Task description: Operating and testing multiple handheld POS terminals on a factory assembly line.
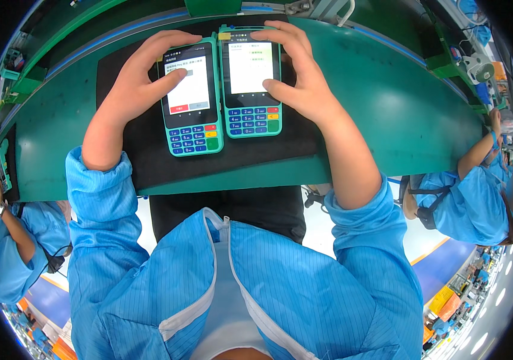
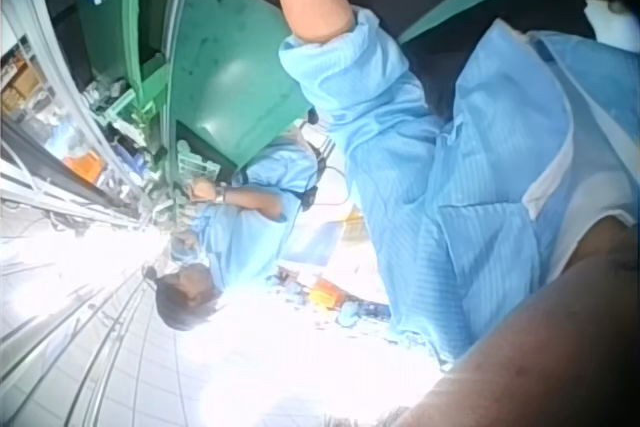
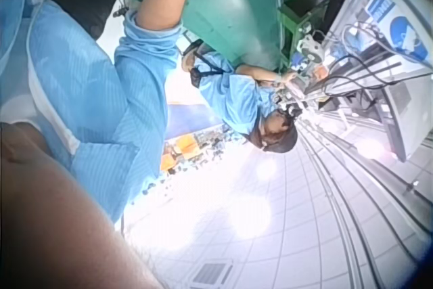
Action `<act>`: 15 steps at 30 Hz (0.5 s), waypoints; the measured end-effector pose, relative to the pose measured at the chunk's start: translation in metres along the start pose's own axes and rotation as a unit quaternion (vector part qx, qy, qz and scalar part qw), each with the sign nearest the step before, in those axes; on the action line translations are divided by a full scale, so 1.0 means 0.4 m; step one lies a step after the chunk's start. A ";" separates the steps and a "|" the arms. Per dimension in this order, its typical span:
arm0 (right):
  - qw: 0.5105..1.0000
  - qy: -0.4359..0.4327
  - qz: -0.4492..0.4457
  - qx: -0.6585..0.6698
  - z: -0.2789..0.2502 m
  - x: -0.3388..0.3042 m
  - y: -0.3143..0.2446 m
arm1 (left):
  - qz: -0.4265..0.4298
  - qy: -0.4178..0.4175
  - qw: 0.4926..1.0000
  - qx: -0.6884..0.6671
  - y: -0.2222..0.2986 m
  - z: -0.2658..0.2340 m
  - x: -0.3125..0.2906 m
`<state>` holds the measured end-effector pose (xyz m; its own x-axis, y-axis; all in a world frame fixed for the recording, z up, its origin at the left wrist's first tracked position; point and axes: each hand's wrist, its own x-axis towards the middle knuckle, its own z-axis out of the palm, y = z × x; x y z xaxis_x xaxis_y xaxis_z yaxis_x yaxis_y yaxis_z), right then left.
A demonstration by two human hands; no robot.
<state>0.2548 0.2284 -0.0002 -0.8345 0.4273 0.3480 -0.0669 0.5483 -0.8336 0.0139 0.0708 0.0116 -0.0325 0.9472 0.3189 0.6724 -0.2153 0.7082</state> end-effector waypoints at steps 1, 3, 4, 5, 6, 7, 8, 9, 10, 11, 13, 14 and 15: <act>1.000 -0.001 0.000 0.002 0.001 0.000 -0.001 | 0.000 -0.003 1.000 0.001 0.001 -0.001 -0.002; 1.000 0.001 -0.002 0.002 0.006 -0.001 -0.003 | 0.002 0.004 1.000 0.008 0.002 -0.003 -0.006; 1.000 -0.002 -0.002 0.003 0.007 -0.001 -0.004 | 0.005 0.001 1.000 0.007 0.002 -0.003 -0.006; 1.000 0.002 -0.003 0.004 0.009 -0.001 -0.005 | 0.008 0.001 1.000 0.006 0.002 -0.005 -0.008; 1.000 0.002 -0.003 0.002 0.008 0.000 -0.005 | 0.009 0.005 1.000 0.007 0.001 -0.004 -0.007; 1.000 0.000 -0.003 0.001 0.009 0.000 -0.006 | 0.011 0.001 1.000 0.005 0.001 -0.005 -0.009; 1.000 0.001 -0.004 0.001 0.009 0.000 -0.006 | 0.009 0.001 1.000 0.004 0.000 -0.005 -0.009; 1.000 0.001 -0.004 0.001 0.008 0.000 -0.006 | 0.004 0.003 1.000 0.005 0.000 -0.004 -0.008; 1.000 -0.002 -0.002 0.001 0.008 0.000 -0.006 | 0.007 0.001 1.000 0.003 -0.001 -0.004 -0.008; 1.000 0.000 -0.003 0.001 0.007 0.000 -0.006 | 0.009 0.000 1.000 0.000 -0.001 -0.003 -0.007; 1.000 -0.001 -0.003 0.003 0.005 0.000 -0.006 | 0.010 -0.002 1.000 -0.003 -0.002 -0.002 -0.005; 1.000 0.001 -0.004 0.002 0.005 0.001 -0.006 | 0.008 -0.001 1.000 -0.003 -0.002 -0.002 -0.005; 1.000 0.002 -0.004 -0.001 0.006 0.001 -0.006 | 0.006 -0.001 1.000 -0.004 -0.002 -0.003 -0.006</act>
<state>0.2536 0.2255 0.0010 -0.8322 0.4254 0.3556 -0.0720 0.5529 -0.8301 0.0128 0.0685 0.0110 -0.0241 0.9450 0.3261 0.6670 -0.2278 0.7094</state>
